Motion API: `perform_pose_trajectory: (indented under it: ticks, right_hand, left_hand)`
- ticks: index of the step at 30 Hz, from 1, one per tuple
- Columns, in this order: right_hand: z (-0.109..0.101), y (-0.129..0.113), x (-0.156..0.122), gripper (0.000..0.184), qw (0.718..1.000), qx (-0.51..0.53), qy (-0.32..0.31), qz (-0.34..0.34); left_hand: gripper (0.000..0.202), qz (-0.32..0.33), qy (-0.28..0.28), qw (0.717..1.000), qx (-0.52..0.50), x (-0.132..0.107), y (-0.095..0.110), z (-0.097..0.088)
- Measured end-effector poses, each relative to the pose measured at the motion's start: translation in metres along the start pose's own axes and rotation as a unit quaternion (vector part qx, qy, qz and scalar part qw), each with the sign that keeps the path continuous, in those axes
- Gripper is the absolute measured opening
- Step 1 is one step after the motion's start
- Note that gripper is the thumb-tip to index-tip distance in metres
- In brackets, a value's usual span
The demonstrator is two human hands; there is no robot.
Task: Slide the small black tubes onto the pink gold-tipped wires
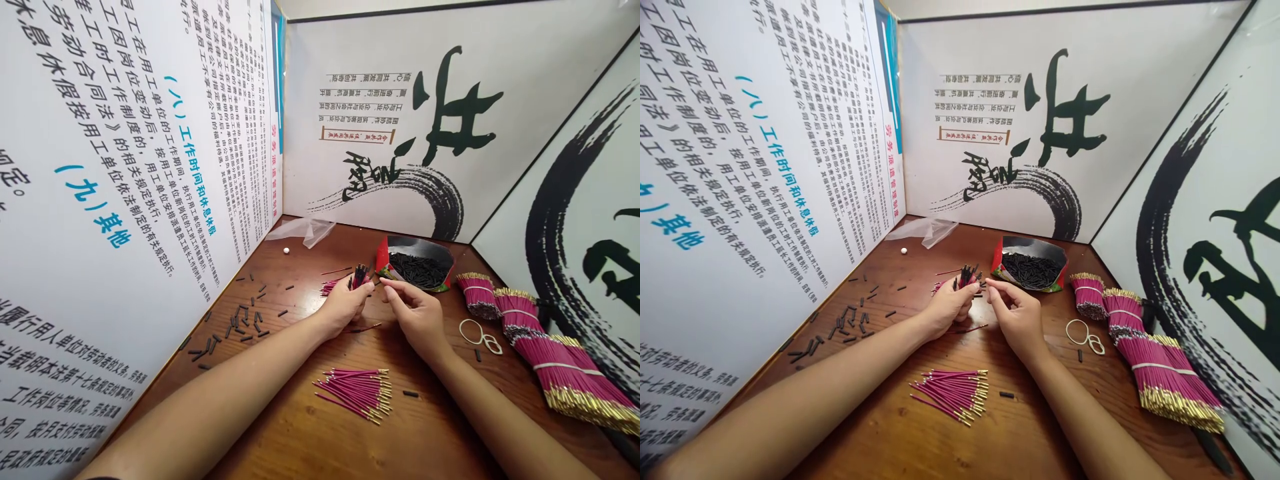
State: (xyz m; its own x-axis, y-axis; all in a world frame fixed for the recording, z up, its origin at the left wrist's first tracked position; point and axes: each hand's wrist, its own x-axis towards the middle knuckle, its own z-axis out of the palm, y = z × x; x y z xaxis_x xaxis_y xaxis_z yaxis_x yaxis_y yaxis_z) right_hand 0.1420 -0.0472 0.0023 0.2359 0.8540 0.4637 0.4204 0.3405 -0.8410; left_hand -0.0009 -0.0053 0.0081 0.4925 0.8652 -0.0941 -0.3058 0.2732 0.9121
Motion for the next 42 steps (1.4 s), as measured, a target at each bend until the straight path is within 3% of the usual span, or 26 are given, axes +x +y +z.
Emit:
perform_pose_trajectory:
  ticks: [9,13,16,22,29,42]
  right_hand:
    - [0.0000,0.0027,-0.0003,0.028,1.000,-0.002,-0.007,-0.002]
    - [-0.0016,0.0075,0.0002,0.034,0.994,-0.059,0.009,-0.086]
    - [-0.0041,0.0078,0.0010,0.037,0.978,-0.132,-0.001,-0.164]
    - [-0.0065,0.0042,0.0014,0.029,0.965,-0.159,-0.005,-0.208]
    - [-0.0043,0.0051,0.0022,0.006,0.967,-0.143,0.015,-0.210]
    - [-0.0042,0.0088,0.0010,0.008,0.978,-0.135,-0.004,-0.158]
  left_hand:
    - [0.027,-0.023,-0.033,0.999,0.023,0.0019,-0.0008,-0.0032]
    - [0.014,-0.057,-0.044,0.996,0.051,0.0019,0.0003,-0.0008]
    - [0.008,-0.036,-0.050,0.994,0.085,0.0008,-0.0009,0.0015]
    - [0.008,-0.025,-0.051,0.992,0.112,-0.0013,-0.0002,0.0025]
    - [0.011,-0.062,-0.046,0.997,0.019,0.0037,0.0002,-0.0019]
    - [0.019,-0.038,-0.047,0.998,-0.009,0.0018,0.0009,-0.0041]
